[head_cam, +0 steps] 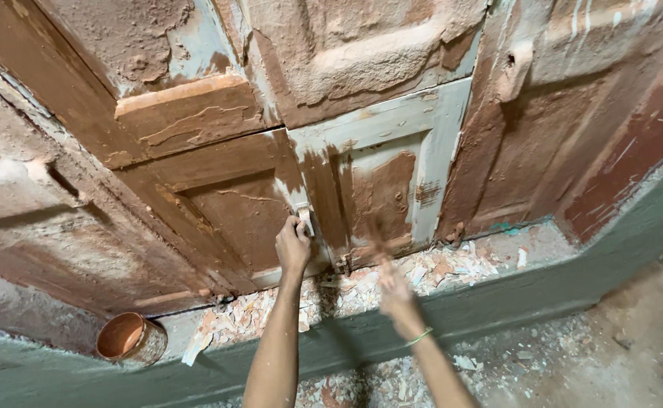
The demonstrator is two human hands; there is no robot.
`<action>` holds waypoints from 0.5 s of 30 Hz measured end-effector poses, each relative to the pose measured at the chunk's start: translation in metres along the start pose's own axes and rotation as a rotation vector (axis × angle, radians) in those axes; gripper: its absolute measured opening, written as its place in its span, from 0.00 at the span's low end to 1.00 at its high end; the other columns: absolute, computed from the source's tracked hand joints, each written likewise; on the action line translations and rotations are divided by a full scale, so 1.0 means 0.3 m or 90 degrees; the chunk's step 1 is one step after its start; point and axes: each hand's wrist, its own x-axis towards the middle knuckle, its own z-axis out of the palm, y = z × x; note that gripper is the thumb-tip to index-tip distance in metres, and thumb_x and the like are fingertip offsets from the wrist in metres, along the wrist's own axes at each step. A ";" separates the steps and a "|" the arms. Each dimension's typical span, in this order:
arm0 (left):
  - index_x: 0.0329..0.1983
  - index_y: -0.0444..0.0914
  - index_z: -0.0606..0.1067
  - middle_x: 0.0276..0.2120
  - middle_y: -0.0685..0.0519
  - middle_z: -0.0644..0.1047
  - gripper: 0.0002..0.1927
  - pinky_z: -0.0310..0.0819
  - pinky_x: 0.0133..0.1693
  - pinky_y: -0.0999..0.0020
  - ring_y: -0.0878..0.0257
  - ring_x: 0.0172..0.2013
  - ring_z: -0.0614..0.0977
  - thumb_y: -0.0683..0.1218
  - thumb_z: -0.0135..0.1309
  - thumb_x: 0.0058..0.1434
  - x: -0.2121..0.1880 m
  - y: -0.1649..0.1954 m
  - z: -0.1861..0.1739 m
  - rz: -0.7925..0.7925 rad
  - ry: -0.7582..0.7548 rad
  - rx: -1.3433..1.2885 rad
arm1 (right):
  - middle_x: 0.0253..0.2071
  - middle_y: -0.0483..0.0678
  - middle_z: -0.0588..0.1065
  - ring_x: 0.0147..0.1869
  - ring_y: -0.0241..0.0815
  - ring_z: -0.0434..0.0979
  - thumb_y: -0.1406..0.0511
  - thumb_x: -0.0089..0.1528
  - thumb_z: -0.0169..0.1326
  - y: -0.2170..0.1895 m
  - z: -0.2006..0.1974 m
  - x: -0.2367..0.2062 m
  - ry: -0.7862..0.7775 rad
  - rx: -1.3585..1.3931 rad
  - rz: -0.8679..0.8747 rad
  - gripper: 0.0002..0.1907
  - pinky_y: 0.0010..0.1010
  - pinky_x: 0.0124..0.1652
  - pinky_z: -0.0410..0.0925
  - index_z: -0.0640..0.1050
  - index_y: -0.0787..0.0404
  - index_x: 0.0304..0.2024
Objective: The person paints the recessed panels and frame of an old wooden door with reddish-brown paint using a wide brush, steadying the door with the other hand. They dip the brush into a small paint pot, work across multiple panels, then move to another door in the room and continue brushing paint onto its surface.
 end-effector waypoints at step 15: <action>0.38 0.35 0.72 0.35 0.36 0.79 0.04 0.70 0.40 0.41 0.34 0.40 0.78 0.40 0.47 0.65 -0.031 0.044 -0.017 0.035 0.025 0.029 | 0.41 0.40 0.69 0.25 0.25 0.59 0.75 0.66 0.41 -0.168 -0.347 0.084 0.298 0.338 -0.321 0.29 0.12 0.19 0.58 0.61 0.46 0.67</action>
